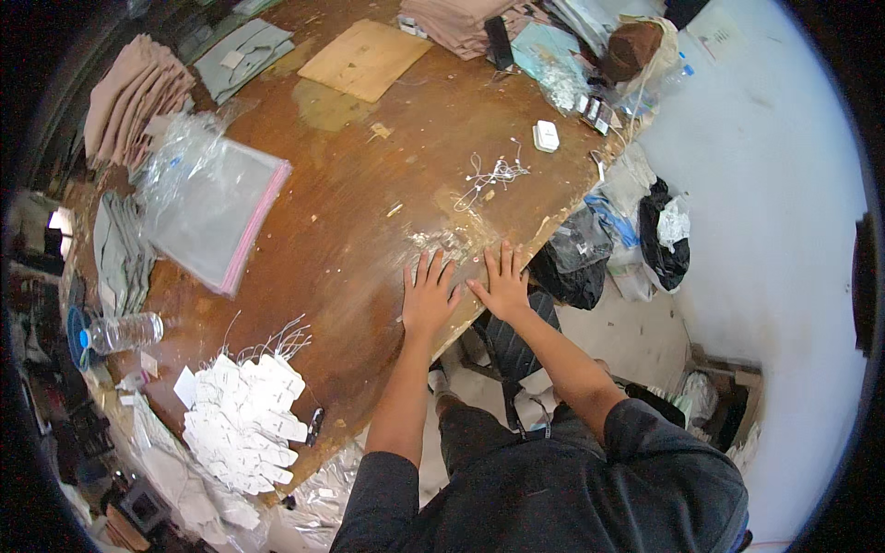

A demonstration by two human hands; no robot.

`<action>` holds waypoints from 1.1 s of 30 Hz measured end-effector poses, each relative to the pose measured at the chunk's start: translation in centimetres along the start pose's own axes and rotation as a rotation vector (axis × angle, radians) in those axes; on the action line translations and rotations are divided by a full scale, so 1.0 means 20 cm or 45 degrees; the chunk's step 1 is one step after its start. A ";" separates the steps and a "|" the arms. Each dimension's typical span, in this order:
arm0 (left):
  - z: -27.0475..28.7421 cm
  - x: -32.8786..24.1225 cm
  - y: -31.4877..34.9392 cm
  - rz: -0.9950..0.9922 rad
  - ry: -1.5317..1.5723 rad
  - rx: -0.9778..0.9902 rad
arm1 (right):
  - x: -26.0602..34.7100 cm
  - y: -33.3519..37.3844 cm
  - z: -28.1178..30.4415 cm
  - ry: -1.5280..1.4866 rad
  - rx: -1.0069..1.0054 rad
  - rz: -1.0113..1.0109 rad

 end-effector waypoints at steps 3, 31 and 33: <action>0.00 0.00 0.01 0.008 -0.001 -0.003 | -0.02 -0.01 -0.02 -0.065 0.116 -0.062; -0.01 -0.08 -0.11 0.073 -0.279 0.154 | -0.12 -0.06 -0.02 -0.067 0.238 0.140; 0.00 -0.13 -0.14 0.100 -0.305 0.161 | -0.15 -0.07 -0.02 -0.021 0.228 0.173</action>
Point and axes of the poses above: each hand's wrist, its own y-axis away from the middle knuckle, its own z-axis out of the back of the hand, x = y × z, the point moved 1 cm from there along -y, towards the middle knuckle, and after that the axes turned 13 degrees about z, right-handed, at the moved point
